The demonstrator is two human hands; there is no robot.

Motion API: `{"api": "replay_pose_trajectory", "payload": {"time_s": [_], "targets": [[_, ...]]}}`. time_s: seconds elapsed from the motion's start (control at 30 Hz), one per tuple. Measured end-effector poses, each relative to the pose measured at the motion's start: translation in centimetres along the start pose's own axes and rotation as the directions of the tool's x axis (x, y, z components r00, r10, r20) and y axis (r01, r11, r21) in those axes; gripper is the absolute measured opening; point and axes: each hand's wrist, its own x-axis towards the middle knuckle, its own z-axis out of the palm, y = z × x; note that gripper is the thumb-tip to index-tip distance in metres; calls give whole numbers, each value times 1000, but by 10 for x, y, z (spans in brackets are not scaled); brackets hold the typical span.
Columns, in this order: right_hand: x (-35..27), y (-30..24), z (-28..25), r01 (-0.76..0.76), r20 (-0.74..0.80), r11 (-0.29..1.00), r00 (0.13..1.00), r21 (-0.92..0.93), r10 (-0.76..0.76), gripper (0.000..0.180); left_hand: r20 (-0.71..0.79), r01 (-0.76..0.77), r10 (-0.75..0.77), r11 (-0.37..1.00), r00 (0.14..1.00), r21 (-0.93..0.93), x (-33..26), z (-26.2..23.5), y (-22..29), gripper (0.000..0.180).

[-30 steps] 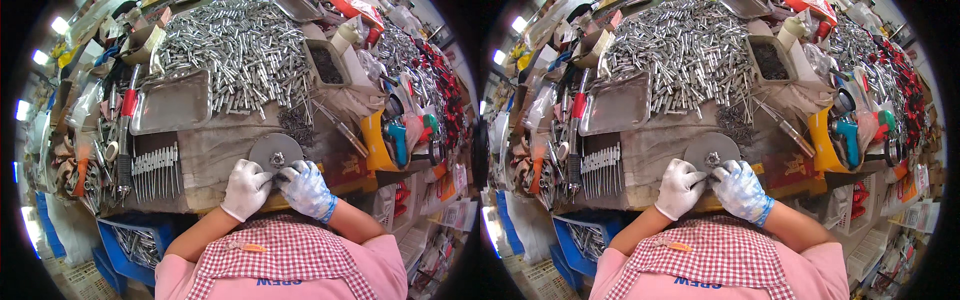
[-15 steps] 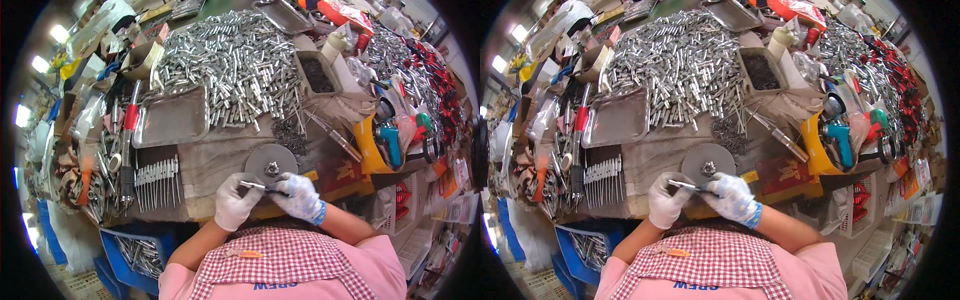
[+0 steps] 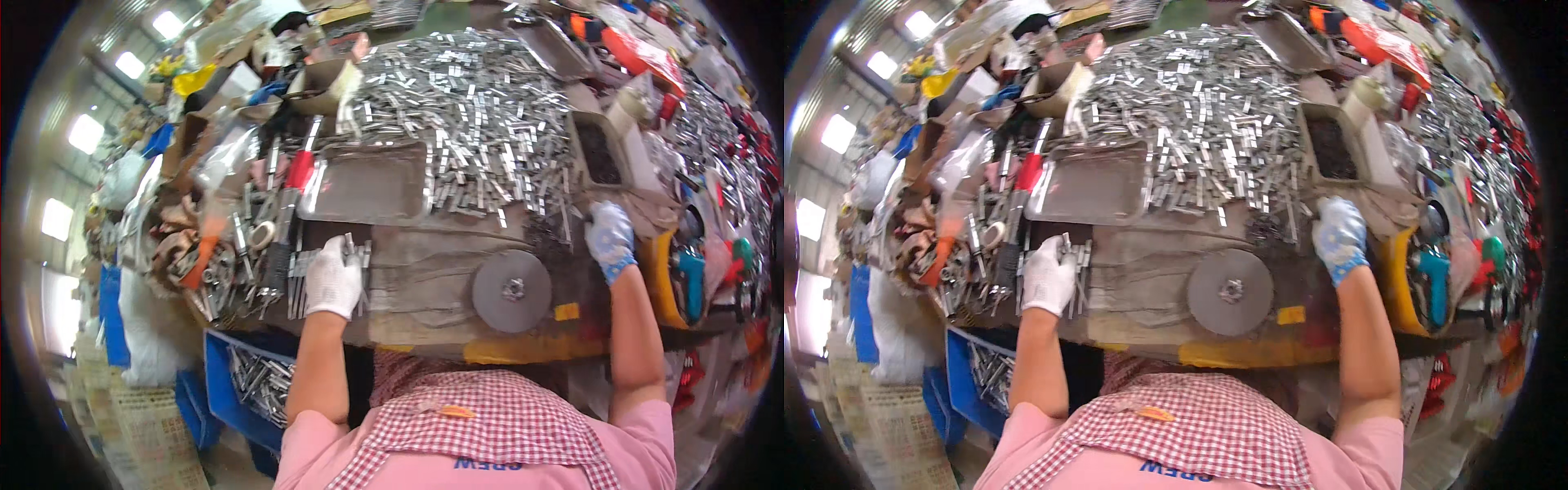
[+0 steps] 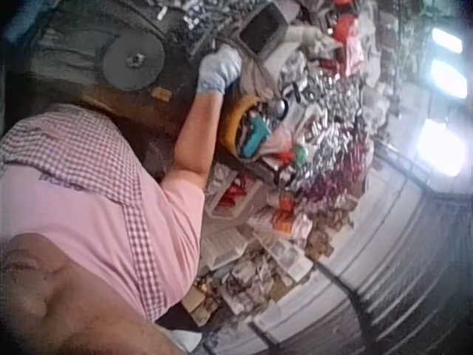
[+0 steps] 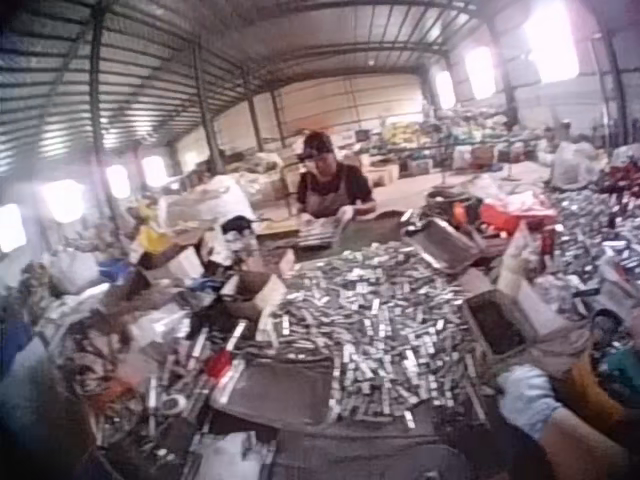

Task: Assembling small metal hardware components using a hand tool.

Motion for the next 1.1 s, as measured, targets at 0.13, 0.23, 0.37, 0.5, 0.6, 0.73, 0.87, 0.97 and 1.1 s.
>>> {"api": "replay_pose_trajectory", "payload": {"time_s": [0.13, 0.23, 0.37, 0.5, 0.6, 0.73, 0.87, 0.97, 1.1], "targets": [[-14, -6, -16, 68, -279, 994, 959, 83, -42, 15, 93, 96, -104, 991, 990, 90, 6, -4, 7, 25], [-22, -30, -52, -21, -146, 871, 984, 491, 106, 17, 229, 15, -60, 981, 972, 196, 5, 7, 11, 25], [-53, -47, -69, 9, -120, 507, 975, 862, 188, 11, 262, 26, -130, 930, 956, 366, 17, 19, 11, 22], [-88, -49, -80, -160, 160, -1, 985, 987, 70, 18, 132, -83, 58, 978, 990, 189, 23, 26, 34, 25], [-103, -61, -87, -250, 206, -405, 967, 879, -149, 29, -13, -564, 566, 823, 824, 68, 30, 47, 73, 22], [-117, -59, -72, -268, 235, -328, 962, 906, -136, 30, 214, -769, 744, 636, 633, 64, 55, 93, 116, 22], [-125, -59, -85, -335, 341, -207, 940, 919, -7, 27, 393, -731, 628, 645, 672, 220, 54, 110, 109, 19], [-129, -62, -98, -353, 355, -41, 928, 935, 113, 29, 261, -731, 684, 653, 681, 199, 38, 100, 106, 21], [-131, -60, -87, 116, -48, 637, 991, 762, -124, 24, -58, -803, 804, 581, 591, -129, -10, 69, 115, 21]]}}
